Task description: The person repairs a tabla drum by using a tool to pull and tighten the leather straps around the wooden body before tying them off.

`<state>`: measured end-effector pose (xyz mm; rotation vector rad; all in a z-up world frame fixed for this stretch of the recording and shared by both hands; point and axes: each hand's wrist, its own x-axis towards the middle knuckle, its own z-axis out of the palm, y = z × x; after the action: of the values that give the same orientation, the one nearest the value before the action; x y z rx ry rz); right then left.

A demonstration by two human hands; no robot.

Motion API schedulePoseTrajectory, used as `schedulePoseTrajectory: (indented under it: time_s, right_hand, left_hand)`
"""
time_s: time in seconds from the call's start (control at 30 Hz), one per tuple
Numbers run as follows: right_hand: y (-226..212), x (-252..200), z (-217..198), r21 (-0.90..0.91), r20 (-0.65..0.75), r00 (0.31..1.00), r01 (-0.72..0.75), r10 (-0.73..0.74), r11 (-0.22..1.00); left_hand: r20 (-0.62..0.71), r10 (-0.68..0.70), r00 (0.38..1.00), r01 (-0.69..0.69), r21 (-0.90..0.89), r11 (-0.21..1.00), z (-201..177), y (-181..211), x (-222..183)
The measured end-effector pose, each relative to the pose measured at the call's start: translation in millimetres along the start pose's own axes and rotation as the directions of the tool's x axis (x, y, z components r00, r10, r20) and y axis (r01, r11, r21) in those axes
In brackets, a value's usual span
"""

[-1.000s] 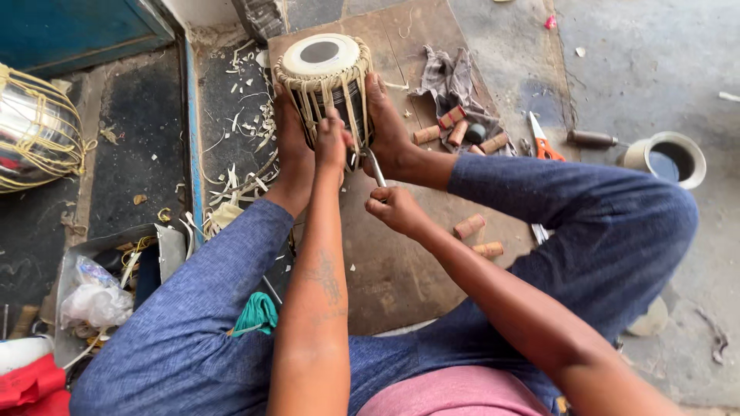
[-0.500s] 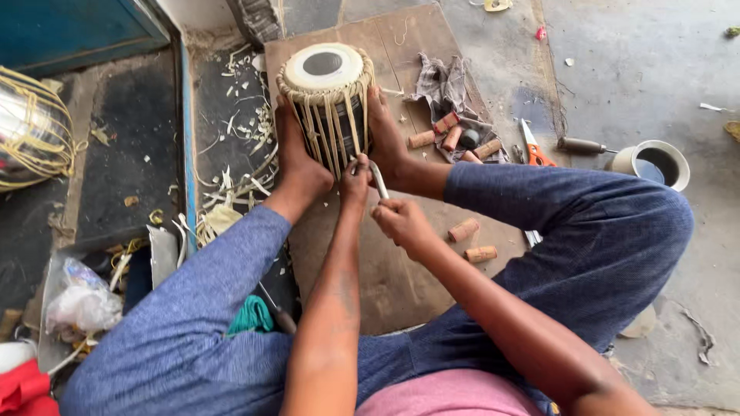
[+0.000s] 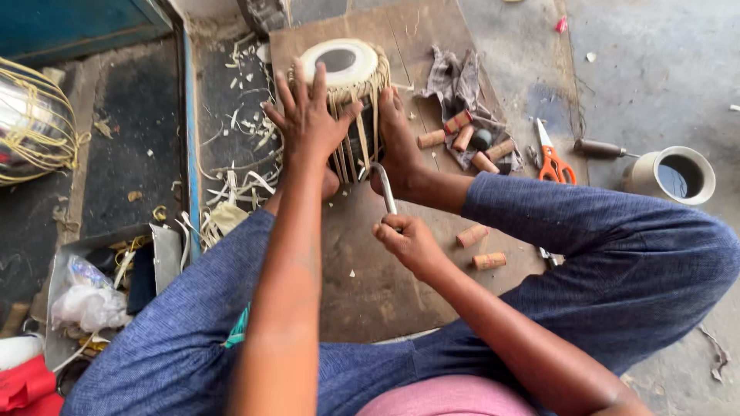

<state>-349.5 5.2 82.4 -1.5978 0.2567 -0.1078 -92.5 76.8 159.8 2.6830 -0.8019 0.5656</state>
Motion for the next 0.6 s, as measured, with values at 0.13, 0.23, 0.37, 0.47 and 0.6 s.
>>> schedulePoseTrajectory:
  time_s: [0.13, 0.23, 0.37, 0.47, 0.6]
  right_hand:
    - [-7, 8, -2, -0.137, -0.033, 0.999, -0.012, 0.007, 0.99]
    - [-2, 1, 2, -0.185, 0.005, 0.997, 0.083, -0.083, 0.979]
    - [-3, 14, 5, -0.198, 0.007, 0.996, 0.087, -0.088, 0.976]
    - [9, 11, 13, -0.289, 0.026, 0.972, 0.231, -0.234, 0.929]
    - [16, 26, 15, -0.475, 0.052, 0.929, 0.346, -0.367, 0.809]
  left_hand:
    - [-0.019, -0.073, 0.997, 0.065, -0.265, 0.962, -12, 19, 18]
    - [-0.101, -0.041, 0.994, -0.008, -0.443, 0.897, -3, 37, 10]
    - [-0.144, -0.047, 0.988, 0.047, -0.004, 0.999, 11, 45, -15]
    - [-0.076, -0.272, 0.959, 0.249, -0.223, 0.943, 52, 43, -53]
    - [-0.052, -0.209, 0.976, 0.142, -0.574, 0.807, 87, 23, -63]
